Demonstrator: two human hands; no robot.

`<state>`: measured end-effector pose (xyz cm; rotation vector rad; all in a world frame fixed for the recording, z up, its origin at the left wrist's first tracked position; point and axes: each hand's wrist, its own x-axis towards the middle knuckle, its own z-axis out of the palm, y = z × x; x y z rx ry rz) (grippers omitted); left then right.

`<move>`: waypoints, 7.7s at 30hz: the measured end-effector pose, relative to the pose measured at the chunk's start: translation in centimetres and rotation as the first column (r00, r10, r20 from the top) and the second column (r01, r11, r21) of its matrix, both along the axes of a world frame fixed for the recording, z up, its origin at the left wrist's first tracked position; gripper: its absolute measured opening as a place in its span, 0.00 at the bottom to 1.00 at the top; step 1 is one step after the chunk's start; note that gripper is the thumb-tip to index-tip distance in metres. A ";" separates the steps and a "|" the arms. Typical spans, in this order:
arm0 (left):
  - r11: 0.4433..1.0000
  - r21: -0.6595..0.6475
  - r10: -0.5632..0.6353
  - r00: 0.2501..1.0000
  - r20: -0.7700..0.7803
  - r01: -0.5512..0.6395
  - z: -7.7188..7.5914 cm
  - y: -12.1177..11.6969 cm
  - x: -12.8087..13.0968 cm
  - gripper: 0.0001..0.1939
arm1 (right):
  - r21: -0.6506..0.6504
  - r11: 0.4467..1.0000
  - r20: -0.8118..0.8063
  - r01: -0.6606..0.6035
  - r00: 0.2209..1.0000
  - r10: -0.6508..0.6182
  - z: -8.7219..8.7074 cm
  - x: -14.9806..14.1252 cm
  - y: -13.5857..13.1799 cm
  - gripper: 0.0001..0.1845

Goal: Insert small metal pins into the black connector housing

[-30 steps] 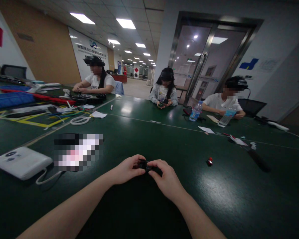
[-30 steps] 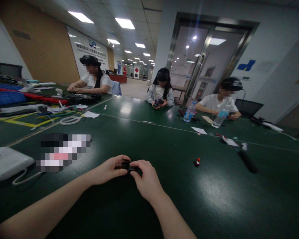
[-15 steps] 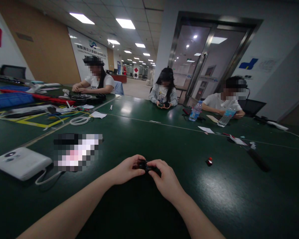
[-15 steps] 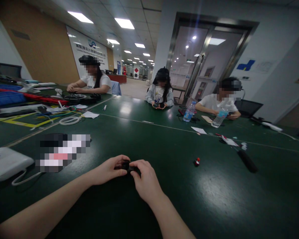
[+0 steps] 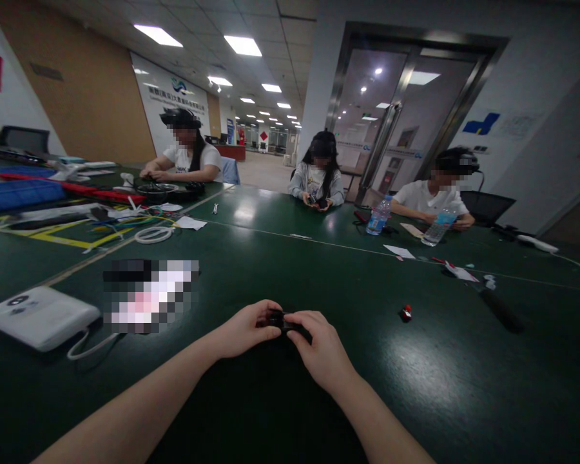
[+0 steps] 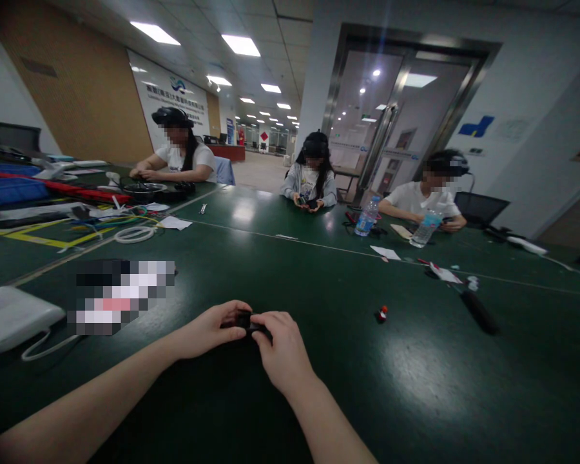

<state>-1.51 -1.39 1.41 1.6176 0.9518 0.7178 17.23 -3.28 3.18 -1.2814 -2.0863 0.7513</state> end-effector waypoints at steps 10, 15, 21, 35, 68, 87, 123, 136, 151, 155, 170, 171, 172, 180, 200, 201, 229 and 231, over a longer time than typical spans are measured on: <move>0.999 -0.043 0.016 0.999 0.039 -0.014 0.1 0.1 0.0 0.18 | 0.005 0.999 0.059 0.046 0.997 -0.046 -0.4 0.4 0.2 0.20; 0.999 -0.051 0.007 1.000 0.013 -0.006 0.5 0.0 0.0 0.18 | -0.047 0.998 0.024 0.035 0.999 -0.034 -0.6 0.6 0.4 0.18; 0.999 -0.049 -0.002 0.998 0.062 0.005 0.1 0.1 -0.1 0.19 | -0.060 0.998 -0.023 0.018 1.000 -0.019 -0.7 0.6 0.5 0.17; 0.998 -0.052 -0.020 0.985 0.169 0.029 -0.9 0.5 -0.4 0.23 | -0.001 1.000 -0.107 0.012 0.994 -0.012 -0.6 0.4 0.5 0.16; 0.998 -0.051 -0.036 0.983 0.177 0.045 -0.7 0.4 -0.4 0.20 | 0.037 0.998 -0.167 0.046 0.985 -0.039 -0.4 0.6 0.2 0.20; 0.997 -0.034 -0.064 0.990 0.129 0.069 -0.2 0.2 -0.2 0.20 | 0.033 0.999 -0.108 -0.035 0.993 0.038 -0.2 0.6 0.2 0.14; 0.994 -0.047 -0.086 0.981 0.175 0.095 -0.7 0.4 -0.5 0.20 | -0.256 0.955 -0.676 0.149 0.679 -0.287 -1.3 1.4 2.2 0.18; 0.993 -0.075 -0.078 0.985 0.153 0.090 0.0 0.1 -0.4 0.20 | -0.335 0.908 -0.730 0.251 0.540 -0.418 -1.8 1.9 2.8 0.20; 0.993 -0.074 -0.080 0.986 0.145 0.091 -0.2 0.2 -0.5 0.20 | -0.400 0.862 -0.717 0.313 0.480 -0.507 -2.8 2.4 3.6 0.21; 0.993 -0.068 -0.083 0.983 0.161 0.095 -0.3 0.2 -0.4 0.21 | -0.435 0.848 -0.713 0.302 0.460 -0.529 -2.9 2.5 3.6 0.20; 0.994 -0.073 -0.065 0.982 0.176 0.079 -0.3 0.1 -0.4 0.20 | -0.534 0.811 -0.732 0.239 0.348 -0.585 -2.7 2.5 3.6 0.21; 0.994 -0.074 -0.065 0.984 0.167 0.078 -0.3 0.1 -0.4 0.20 | -0.542 0.809 -0.735 0.227 0.339 -0.588 -2.7 2.5 3.6 0.21; 0.994 -0.075 -0.063 0.985 0.159 0.075 -0.2 0.1 -0.4 0.20 | -0.551 0.806 -0.737 0.216 0.328 -0.591 -2.6 2.5 3.6 0.20; 0.994 -0.087 -0.056 0.986 0.158 0.070 0.1 0.0 -0.3 0.21 | -0.578 0.797 -0.749 0.178 0.274 -0.604 -2.7 2.3 3.6 0.18; 0.994 -0.072 -0.069 0.983 0.173 0.082 -0.2 0.2 -0.4 0.21 | -0.541 0.815 -0.725 0.207 0.377 -0.577 -3.3 2.3 3.8 0.20; 0.994 -0.070 -0.068 0.983 0.173 0.081 -0.2 0.2 -0.4 0.21 | -0.538 0.816 -0.723 0.209 0.382 -0.575 -3.3 2.3 3.8 0.20; 0.993 -0.087 -0.069 0.981 0.183 0.086 -0.2 0.2 -0.3 0.21 | -0.532 0.844 -0.804 0.071 0.271 -0.530 -2.5 2.0 3.5 0.16; 0.993 -0.085 -0.070 0.981 0.180 0.087 -0.3 0.2 -0.3 0.20 | -0.529 0.846 -0.808 0.069 0.265 -0.527 -2.5 2.0 3.5 0.16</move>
